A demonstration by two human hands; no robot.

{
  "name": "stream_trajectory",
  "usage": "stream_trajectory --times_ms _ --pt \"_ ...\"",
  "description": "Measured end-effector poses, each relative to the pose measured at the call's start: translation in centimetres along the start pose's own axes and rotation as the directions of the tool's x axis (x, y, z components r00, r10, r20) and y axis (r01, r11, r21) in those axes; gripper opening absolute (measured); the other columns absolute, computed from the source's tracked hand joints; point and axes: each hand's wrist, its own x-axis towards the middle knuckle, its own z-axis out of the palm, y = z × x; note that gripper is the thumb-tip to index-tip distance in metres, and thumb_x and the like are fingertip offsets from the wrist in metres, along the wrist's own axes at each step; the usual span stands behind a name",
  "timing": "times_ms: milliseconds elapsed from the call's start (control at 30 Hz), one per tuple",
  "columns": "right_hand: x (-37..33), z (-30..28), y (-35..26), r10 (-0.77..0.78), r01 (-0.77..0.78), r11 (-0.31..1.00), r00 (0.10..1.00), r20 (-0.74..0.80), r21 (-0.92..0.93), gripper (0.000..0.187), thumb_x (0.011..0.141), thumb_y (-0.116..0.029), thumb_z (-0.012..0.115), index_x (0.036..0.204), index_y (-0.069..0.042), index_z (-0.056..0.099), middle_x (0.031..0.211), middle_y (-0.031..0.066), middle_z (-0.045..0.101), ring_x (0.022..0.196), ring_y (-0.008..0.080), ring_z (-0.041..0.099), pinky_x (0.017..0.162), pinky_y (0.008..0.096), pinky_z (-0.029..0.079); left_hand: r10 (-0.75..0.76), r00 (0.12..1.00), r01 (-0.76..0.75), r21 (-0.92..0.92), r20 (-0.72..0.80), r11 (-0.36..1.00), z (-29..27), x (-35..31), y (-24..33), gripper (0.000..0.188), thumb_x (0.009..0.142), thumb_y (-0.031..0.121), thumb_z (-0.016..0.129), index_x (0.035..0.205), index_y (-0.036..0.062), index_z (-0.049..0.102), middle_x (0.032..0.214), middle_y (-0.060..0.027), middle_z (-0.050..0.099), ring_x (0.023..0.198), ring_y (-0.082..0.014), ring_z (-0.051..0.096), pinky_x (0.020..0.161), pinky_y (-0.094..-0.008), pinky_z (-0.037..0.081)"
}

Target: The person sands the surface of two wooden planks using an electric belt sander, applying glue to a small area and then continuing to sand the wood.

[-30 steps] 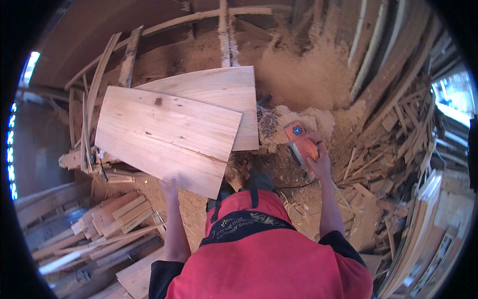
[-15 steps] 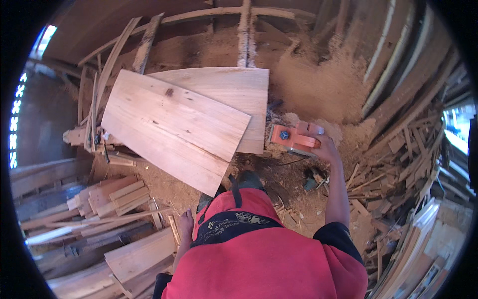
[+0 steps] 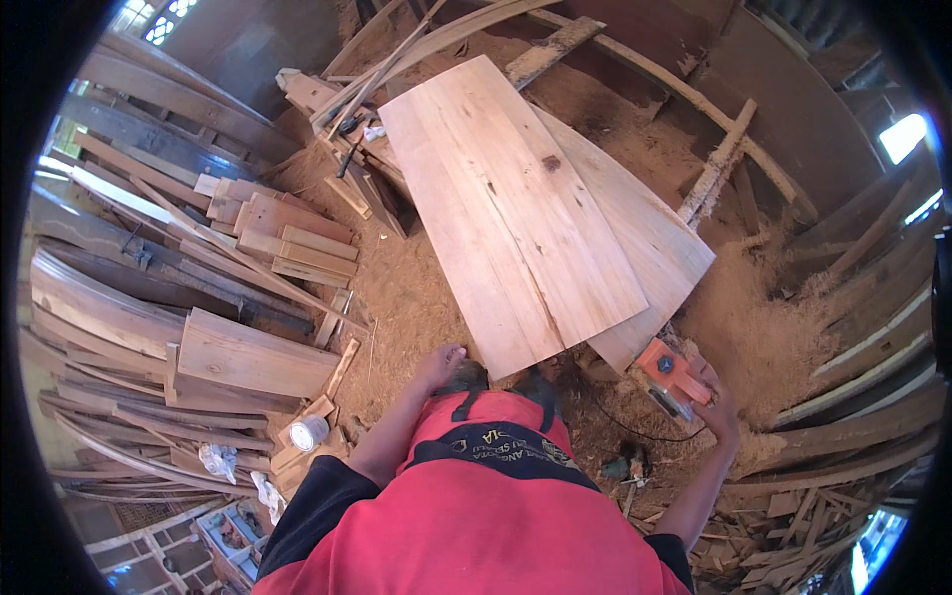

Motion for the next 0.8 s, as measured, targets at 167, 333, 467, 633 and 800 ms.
stream_trajectory --times_ms 167,333,467,633,800 --pt "-1.7 3.2 -18.0 -0.321 0.400 0.837 0.911 -0.258 0.373 0.023 0.084 -0.022 0.077 0.090 -0.001 0.072 0.099 0.0128 0.068 0.090 0.0242 0.064 0.080 0.0379 0.050 0.034 0.999 -0.035 -0.055 -0.014 0.998 0.6 0.4 -8.2 0.050 0.101 0.048 0.051 0.122 0.0057 0.067 0.108 -0.0230 0.072 0.104 -0.0387 0.069 0.088 -0.0469 0.053" --pt "-7.4 13.1 -42.1 -0.778 0.567 -0.059 0.490 -0.394 0.822 0.068 0.096 -0.067 0.051 0.081 -0.003 0.068 0.076 0.0108 0.064 0.060 0.0218 0.056 0.054 0.0315 0.043 -0.050 0.999 0.050 -0.045 -0.002 0.998 0.3 2.0 -16.3 0.051 0.101 0.048 0.050 0.117 0.0022 0.067 0.108 -0.0264 0.070 0.104 -0.0406 0.068 0.089 -0.0481 0.052" --pt "-10.0 19.3 -53.6 -0.959 0.158 -0.224 0.140 -0.246 0.962 0.063 0.099 -0.057 0.054 0.089 0.003 0.069 0.075 0.0122 0.063 0.063 0.0268 0.060 0.052 0.0365 0.047 -0.039 0.999 0.039 -0.157 0.003 0.987 -0.3 1.9 -18.0 0.053 0.101 0.048 0.050 0.117 0.0000 0.066 0.108 -0.0271 0.070 0.104 -0.0400 0.068 0.089 -0.0478 0.052" --pt "-15.3 28.2 -61.5 -0.903 -0.026 -0.407 0.159 -0.399 0.913 0.051 0.091 -0.052 0.071 0.094 -0.001 0.074 0.083 0.0097 0.060 0.065 0.0232 0.062 0.053 0.0306 0.049 -0.092 0.988 0.036 -0.386 -0.127 0.922 -1.9 1.0 -24.1 0.051 0.101 0.046 0.052 0.116 -0.0005 0.067 0.108 -0.0263 0.070 0.103 -0.0381 0.068 0.089 -0.0458 0.052" --pt "-19.2 36.4 -66.7 -0.887 -0.286 -0.432 0.304 -0.347 0.855 0.044 0.091 -0.042 0.075 0.090 0.003 0.072 0.080 0.0076 0.061 0.063 0.0204 0.060 0.052 0.0302 0.047 -0.284 0.949 0.181 -0.501 -0.137 0.846 -3.3 -3.1 -32.1 0.049 0.100 0.044 0.054 0.120 0.0017 0.068 0.110 -0.0246 0.071 0.107 -0.0379 0.068 0.093 -0.0440 0.052"
